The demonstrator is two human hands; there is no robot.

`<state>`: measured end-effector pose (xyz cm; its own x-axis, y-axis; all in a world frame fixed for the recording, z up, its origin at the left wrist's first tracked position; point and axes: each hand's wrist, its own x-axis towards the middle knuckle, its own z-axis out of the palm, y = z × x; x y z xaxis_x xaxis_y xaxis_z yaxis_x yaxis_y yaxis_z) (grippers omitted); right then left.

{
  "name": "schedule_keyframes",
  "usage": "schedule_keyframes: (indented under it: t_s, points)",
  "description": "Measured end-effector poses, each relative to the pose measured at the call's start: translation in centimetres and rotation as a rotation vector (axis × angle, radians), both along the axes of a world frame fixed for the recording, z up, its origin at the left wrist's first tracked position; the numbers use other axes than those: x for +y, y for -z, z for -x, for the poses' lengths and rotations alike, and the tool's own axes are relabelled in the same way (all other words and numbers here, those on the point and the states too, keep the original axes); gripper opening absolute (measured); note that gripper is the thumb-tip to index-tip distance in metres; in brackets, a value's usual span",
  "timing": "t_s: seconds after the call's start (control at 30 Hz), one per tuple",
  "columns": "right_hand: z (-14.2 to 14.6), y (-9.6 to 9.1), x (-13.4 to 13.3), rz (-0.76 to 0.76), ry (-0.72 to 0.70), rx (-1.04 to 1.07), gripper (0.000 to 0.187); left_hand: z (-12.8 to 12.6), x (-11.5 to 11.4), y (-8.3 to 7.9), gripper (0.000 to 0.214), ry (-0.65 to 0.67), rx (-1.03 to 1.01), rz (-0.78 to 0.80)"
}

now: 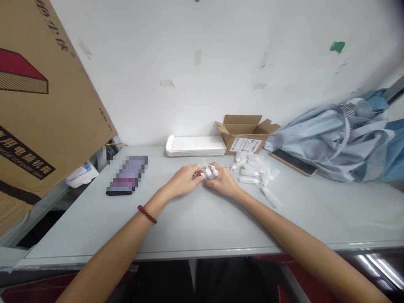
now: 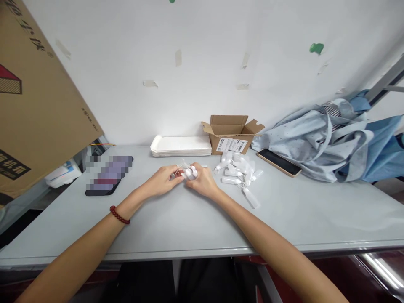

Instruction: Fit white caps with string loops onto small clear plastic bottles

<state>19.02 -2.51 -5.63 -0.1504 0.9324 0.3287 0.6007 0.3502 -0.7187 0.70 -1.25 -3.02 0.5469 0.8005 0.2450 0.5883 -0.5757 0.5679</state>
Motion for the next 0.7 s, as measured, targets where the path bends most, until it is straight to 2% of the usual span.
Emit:
schedule_keyframes:
  t_s: [0.17,0.37,0.53,0.7]
  points:
    - [-0.07,-0.05,0.10,0.005,-0.005,0.021,0.029,-0.51,-0.12,0.74,0.033,-0.059,0.024,0.014]
    - [-0.07,-0.23,0.13,0.010,-0.008,-0.003,0.029,-0.75,0.04,0.60,0.021,0.022,-0.108,0.087]
    - [-0.11,-0.11,0.17,0.027,-0.018,0.019,0.027,-0.66,0.05,0.43,0.032,-0.069,-0.007,-0.005]
    - [-0.17,-0.06,0.22,0.024,-0.028,0.028,0.028,-0.68,-0.21,0.14,0.019,-0.007,-0.112,0.069]
